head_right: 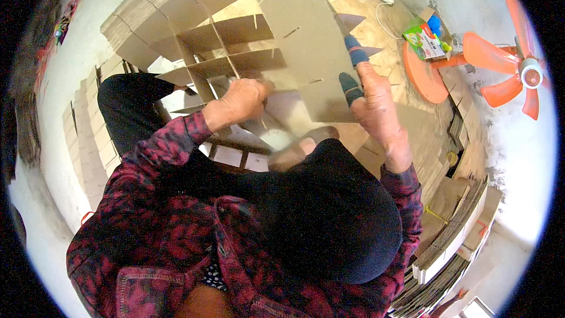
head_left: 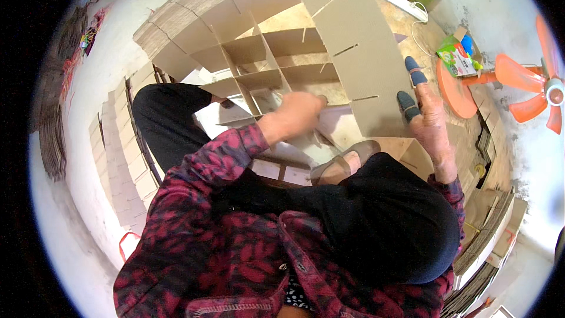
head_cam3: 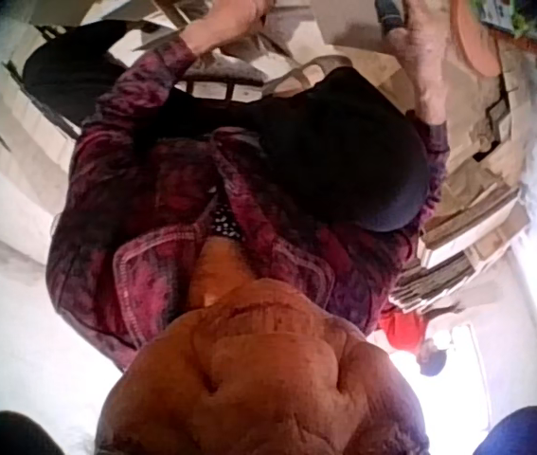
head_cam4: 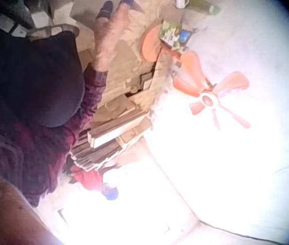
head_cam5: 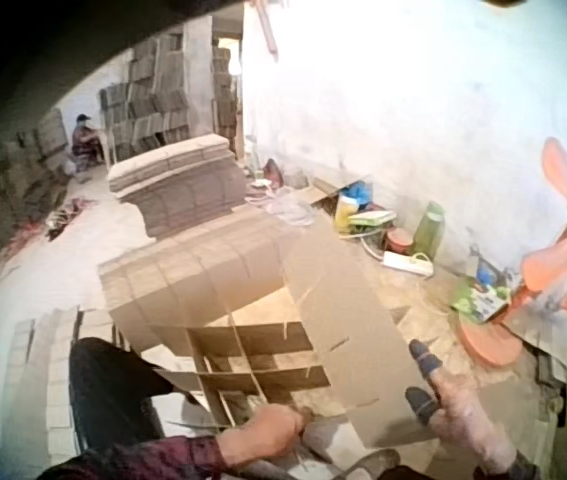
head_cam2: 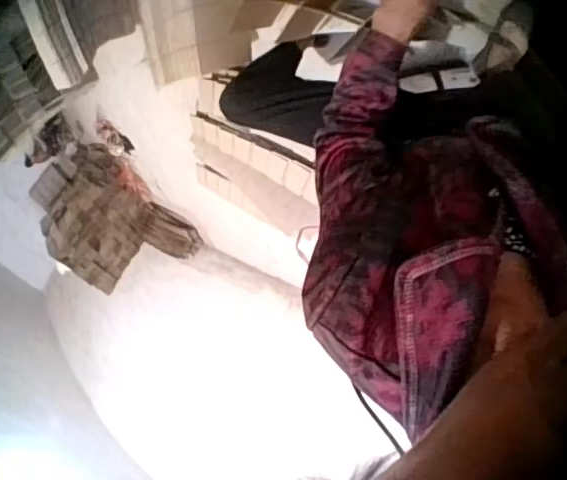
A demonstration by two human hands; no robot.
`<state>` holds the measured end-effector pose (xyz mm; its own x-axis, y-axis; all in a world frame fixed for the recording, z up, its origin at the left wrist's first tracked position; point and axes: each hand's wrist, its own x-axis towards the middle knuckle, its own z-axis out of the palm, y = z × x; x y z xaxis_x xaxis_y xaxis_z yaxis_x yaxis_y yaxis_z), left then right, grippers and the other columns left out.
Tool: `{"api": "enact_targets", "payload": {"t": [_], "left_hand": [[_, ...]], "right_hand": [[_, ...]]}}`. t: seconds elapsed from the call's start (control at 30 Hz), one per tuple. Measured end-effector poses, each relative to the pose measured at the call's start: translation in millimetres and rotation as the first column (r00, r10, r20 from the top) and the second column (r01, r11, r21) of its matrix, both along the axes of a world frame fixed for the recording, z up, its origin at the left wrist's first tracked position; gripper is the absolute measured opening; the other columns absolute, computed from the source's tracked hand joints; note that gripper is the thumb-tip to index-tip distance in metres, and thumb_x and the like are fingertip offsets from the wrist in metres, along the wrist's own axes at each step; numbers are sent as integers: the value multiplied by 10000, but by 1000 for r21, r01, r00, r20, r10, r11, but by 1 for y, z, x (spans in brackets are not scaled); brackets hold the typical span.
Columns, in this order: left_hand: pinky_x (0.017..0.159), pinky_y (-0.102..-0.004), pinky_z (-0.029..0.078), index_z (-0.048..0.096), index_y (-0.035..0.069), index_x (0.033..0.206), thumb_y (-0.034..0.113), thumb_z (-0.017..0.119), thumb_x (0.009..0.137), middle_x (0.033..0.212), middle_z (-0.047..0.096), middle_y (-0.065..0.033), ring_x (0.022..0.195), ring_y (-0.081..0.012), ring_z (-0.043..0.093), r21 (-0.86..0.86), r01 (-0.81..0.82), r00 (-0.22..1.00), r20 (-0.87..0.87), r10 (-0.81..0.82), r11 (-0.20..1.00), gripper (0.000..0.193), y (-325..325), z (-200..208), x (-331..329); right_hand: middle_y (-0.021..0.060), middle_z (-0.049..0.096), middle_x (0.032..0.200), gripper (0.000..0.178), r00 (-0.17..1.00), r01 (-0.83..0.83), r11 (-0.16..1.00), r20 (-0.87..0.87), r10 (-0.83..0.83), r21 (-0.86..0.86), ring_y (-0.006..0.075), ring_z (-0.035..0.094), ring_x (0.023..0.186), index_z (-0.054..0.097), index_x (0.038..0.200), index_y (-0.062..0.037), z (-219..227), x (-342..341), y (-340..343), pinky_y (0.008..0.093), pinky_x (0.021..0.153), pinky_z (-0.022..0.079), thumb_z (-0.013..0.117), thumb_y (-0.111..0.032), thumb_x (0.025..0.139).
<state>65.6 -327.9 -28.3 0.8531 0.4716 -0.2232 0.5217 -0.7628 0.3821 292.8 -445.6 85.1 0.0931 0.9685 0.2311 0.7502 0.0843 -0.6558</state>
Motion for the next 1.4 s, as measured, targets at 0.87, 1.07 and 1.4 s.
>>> {"api": "enact_targets", "payload": {"t": [0.87,1.07,1.4], "left_hand": [[662,-496,505,570,38,887,87,632,670,786,647,-197,795,-390,643,-27,26,993,117,-22,999,231,-3,-8,-8],[710,-482,500,582,46,875,46,601,652,865,630,-181,842,-382,628,127,-50,985,169,28,991,224,18,-2,-31],[703,-499,478,520,34,820,40,569,686,823,613,-191,823,-405,609,98,108,985,122,-119,989,143,11,-9,6]], "right_hand": [[243,633,857,210,929,2,876,326,177,-483,426,615,826,571,931,-49,-81,-55,10,496,679,495,580,-38,722],[235,628,1008,525,826,559,802,60,-560,-210,365,597,990,513,1268,-41,-96,-27,-75,403,817,473,688,-131,781],[229,449,1348,623,225,940,338,679,-699,37,361,438,1260,481,1267,-8,-131,16,-236,476,986,374,724,-44,694]]}}
